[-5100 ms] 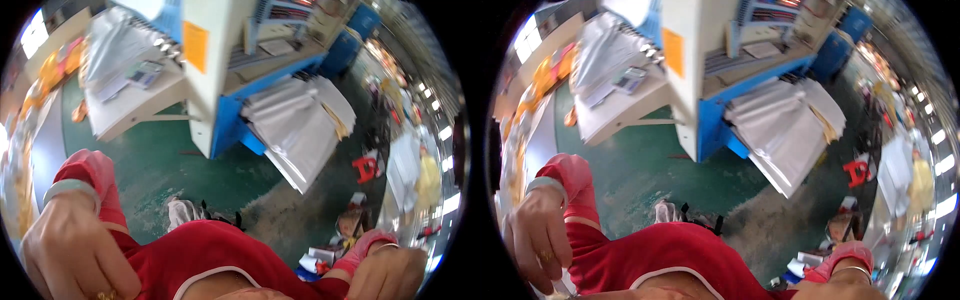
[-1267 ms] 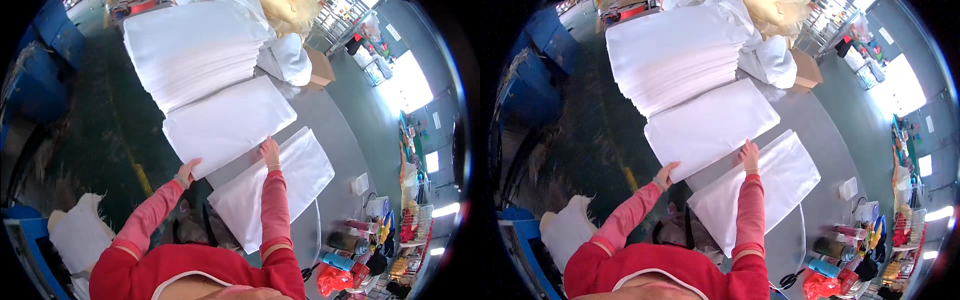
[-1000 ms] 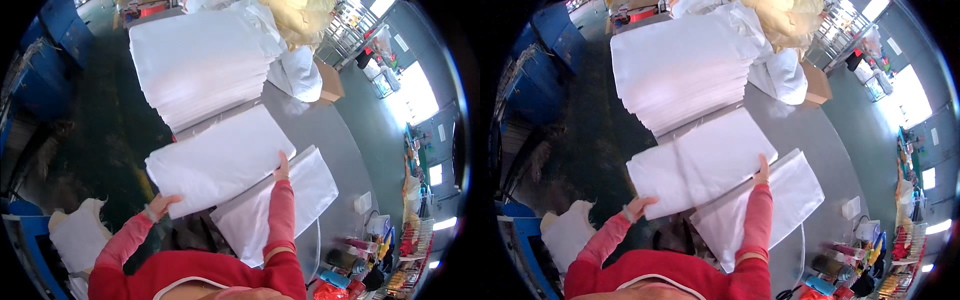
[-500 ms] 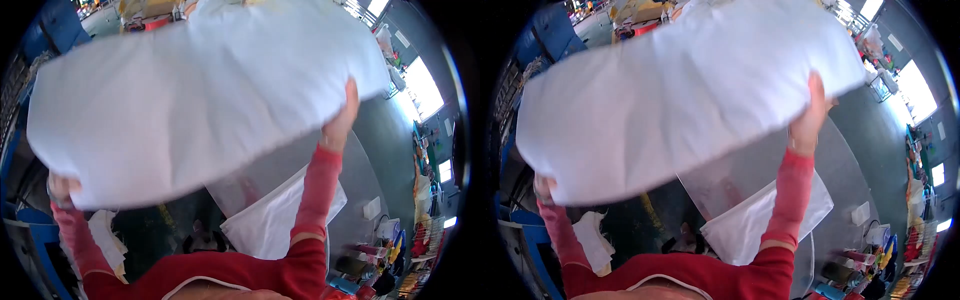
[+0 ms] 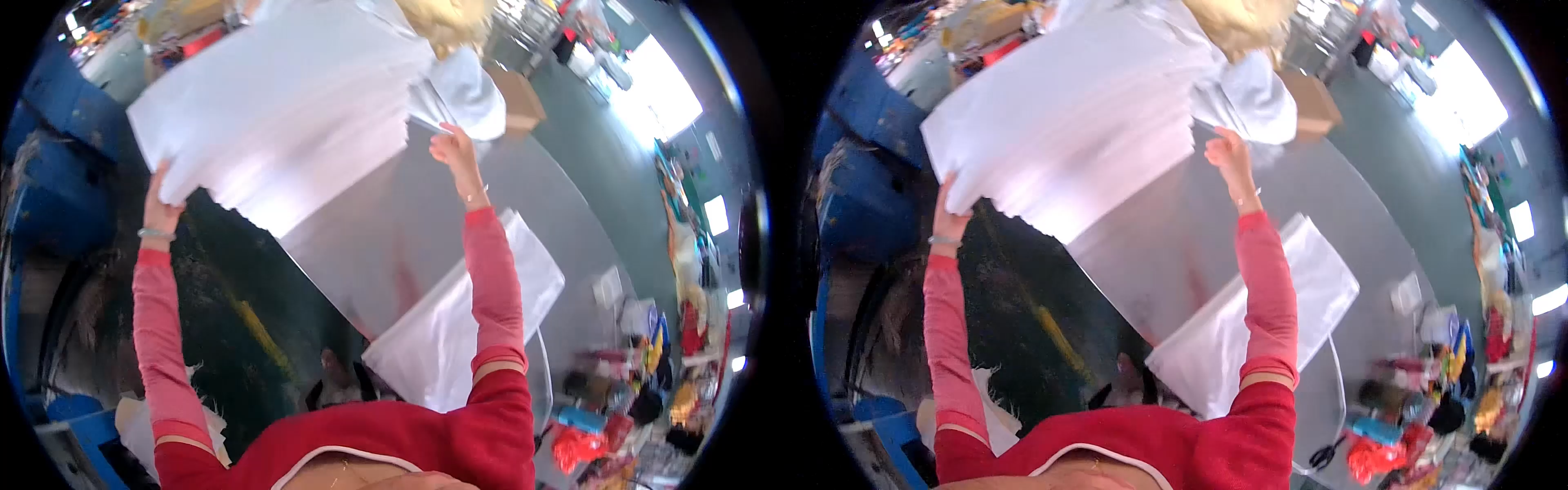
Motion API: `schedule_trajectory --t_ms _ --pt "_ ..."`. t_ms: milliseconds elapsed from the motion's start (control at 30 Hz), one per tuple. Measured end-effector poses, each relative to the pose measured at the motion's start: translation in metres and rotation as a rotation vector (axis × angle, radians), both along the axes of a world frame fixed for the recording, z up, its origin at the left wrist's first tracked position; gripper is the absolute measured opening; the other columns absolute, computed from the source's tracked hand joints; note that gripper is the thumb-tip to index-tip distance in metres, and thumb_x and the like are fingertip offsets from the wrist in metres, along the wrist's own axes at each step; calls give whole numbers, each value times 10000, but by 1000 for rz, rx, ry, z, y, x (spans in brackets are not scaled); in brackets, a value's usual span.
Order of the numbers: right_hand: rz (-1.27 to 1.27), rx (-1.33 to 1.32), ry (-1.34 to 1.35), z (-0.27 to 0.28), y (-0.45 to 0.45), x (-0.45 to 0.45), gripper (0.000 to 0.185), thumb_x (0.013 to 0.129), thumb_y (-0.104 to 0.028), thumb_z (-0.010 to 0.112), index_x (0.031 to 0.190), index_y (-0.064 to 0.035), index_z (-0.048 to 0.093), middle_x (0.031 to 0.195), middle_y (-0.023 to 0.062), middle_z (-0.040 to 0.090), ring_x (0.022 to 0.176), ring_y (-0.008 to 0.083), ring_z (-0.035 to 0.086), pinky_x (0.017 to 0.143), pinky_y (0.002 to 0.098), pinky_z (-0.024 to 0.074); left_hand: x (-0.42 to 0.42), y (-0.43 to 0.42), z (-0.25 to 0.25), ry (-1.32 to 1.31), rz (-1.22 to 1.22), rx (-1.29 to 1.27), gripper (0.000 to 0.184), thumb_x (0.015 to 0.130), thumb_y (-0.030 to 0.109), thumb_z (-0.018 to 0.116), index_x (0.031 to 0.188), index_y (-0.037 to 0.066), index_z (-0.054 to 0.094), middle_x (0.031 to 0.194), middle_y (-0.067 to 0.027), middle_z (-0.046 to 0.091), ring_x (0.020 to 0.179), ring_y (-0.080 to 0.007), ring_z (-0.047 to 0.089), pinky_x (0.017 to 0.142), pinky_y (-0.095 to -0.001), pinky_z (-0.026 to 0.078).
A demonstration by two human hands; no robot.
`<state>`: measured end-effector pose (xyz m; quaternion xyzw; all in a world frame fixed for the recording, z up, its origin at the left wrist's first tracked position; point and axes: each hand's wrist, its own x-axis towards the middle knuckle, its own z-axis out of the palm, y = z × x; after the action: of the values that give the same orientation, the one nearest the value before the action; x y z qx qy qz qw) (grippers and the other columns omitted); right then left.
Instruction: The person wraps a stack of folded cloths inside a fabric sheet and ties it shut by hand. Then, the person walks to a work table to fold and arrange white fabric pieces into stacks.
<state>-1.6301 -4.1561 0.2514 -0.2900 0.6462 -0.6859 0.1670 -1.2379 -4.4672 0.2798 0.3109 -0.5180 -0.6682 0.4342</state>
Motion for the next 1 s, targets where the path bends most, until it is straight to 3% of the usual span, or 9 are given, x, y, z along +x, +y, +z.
schedule_trajectory --t_ms 167,300,333,433,533,633,733,833,1000 --pt "-456 566 400 -122 211 55 315 749 -125 537 1046 -20 525 954 148 563 872 228 544 758 316 427 25 53 -83 181 -304 361 279 861 359 445 821 102 546 662 49 464 552 -31 431 461 -134 360" --pt "-951 1025 295 -192 368 133 390 638 -127 664 979 7 530 956 160 555 879 298 525 770 363 423 26 198 -187 -647 -763 298 245 809 190 476 1009 53 505 845 -59 563 749 -131 553 607 -245 449" --pt "-1021 1173 314 -200 391 149 411 623 -171 687 959 8 532 955 177 554 918 318 511 789 372 411 23 233 -204 -610 -810 657 314 810 210 506 1082 56 471 956 -90 562 892 -170 539 717 -313 442" --pt "-1132 1218 -107 -197 409 182 441 608 -209 703 945 16 528 953 188 558 923 331 515 786 372 413 12 325 -253 -616 -1076 516 377 770 226 599 1053 14 468 958 -85 566 882 -169 532 752 -326 431" --pt "-1023 1283 -9 -208 415 182 460 614 -208 689 967 28 512 972 203 551 908 337 525 782 377 416 1 359 -277 -746 -1085 163 465 703 236 668 1018 -43 472 909 -112 581 796 -164 564 682 -293 464" --pt "-1122 1206 -4 -238 436 164 374 599 -170 684 881 35 549 852 164 590 762 271 577 681 343 450 2 359 -278 -698 -1093 302 337 708 152 647 951 -37 509 799 -82 592 653 -140 567 547 -247 463" --pt "-954 758 -536 -244 446 142 279 566 -165 692 751 17 586 681 94 589 616 181 567 555 294 440 -4 345 -247 -629 -1094 325 251 707 125 625 892 -22 540 727 -65 585 592 -115 547 484 -238 443" --pt "-842 806 -284 -201 385 139 232 539 -177 706 631 -5 581 550 33 535 514 118 517 464 267 398 -6 305 -252 -629 -1031 138 191 695 97 606 848 -7 561 692 -57 577 559 -101 530 469 -241 433" --pt "-709 983 14 -221 271 113 428 555 -383 698 697 0 568 727 161 588 674 337 561 607 399 431 -15 195 -254 -667 -664 -26 113 674 108 593 741 18 583 622 -21 554 491 -89 493 442 -230 404"
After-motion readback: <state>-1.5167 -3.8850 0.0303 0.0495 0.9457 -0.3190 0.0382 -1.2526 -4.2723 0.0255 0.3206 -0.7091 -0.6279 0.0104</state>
